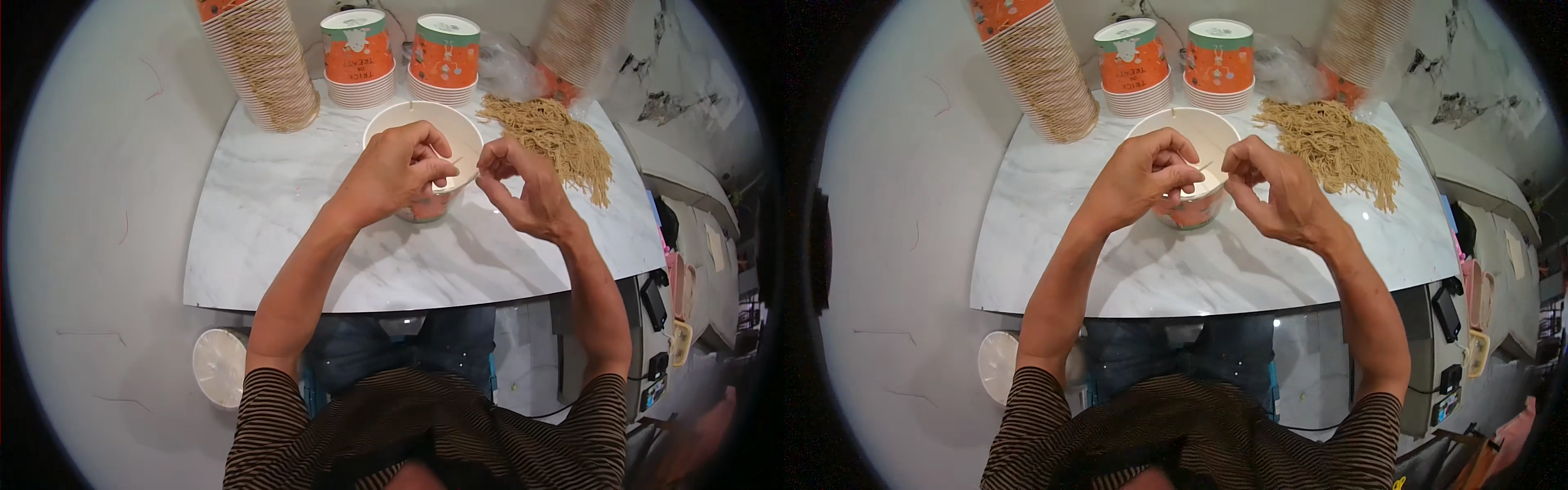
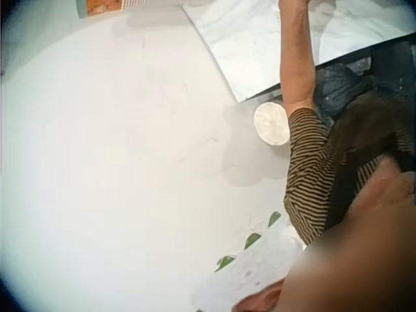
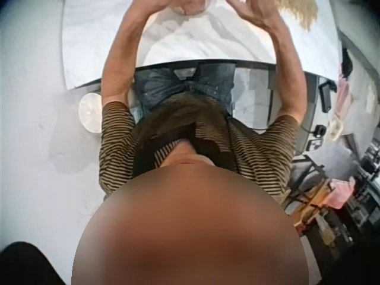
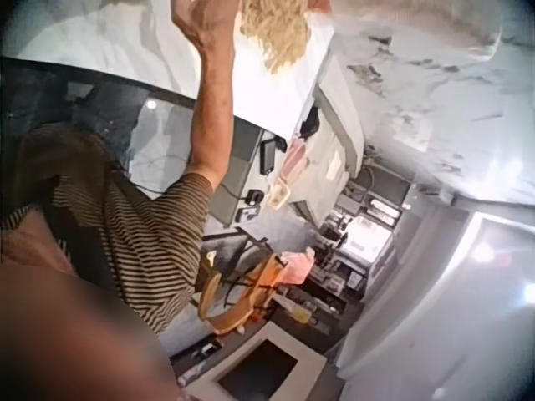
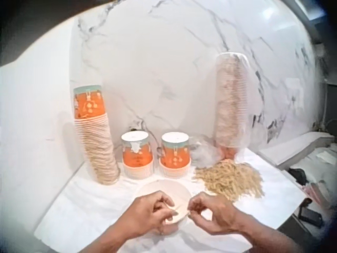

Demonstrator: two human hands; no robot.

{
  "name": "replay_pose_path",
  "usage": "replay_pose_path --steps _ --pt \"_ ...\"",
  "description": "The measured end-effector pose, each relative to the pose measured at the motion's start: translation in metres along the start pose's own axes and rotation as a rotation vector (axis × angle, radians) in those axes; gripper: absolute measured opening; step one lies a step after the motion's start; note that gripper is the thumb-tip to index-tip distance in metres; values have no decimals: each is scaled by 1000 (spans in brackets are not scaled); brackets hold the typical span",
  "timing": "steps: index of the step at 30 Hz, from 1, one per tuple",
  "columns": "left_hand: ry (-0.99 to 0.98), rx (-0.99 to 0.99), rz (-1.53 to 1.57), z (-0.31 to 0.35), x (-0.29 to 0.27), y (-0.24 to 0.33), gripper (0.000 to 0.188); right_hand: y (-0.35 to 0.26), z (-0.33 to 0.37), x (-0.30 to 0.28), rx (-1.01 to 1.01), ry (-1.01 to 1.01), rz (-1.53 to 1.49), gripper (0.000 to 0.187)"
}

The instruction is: Preparing and organizing printed paper cups by securing them with strings or rubber bands on a workshop table.

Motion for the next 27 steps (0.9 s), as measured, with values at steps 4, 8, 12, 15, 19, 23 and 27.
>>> replay_pose_path --steps 4,8,12,15,19,23,27 --pt "-93 31 -38 -8 9 2 11 -13 -16 -9 -139 -39 16 14" --pt "-164 5 -101 -13 19 2 12 -10 -27 -10 -200 -27 -1 17" --pt "-134 -51 -102 -13 17 0 16 9 -24 -4 -184 19 -1 17" --pt "-94 -104 -18 -17 14 -11 18 26 -9 -3 -141 112 40 23" --pt "-73 -107 -27 -19 18 -8 20 34 5 2 -91 197 -20 21" --pt "-63 -127 -36 -26 24 -8 20 42 15 1 -115 288 -57 24" --pt "-43 -87 -109 -34 27 -7 20 53 21 1 -96 385 -60 22"
Point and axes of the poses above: each hand's wrist, its own z-axis away from the middle knuckle, its own x-axis out of the palm, y = z × x, the point moved 9 cm from there along -z, towards the middle knuckle
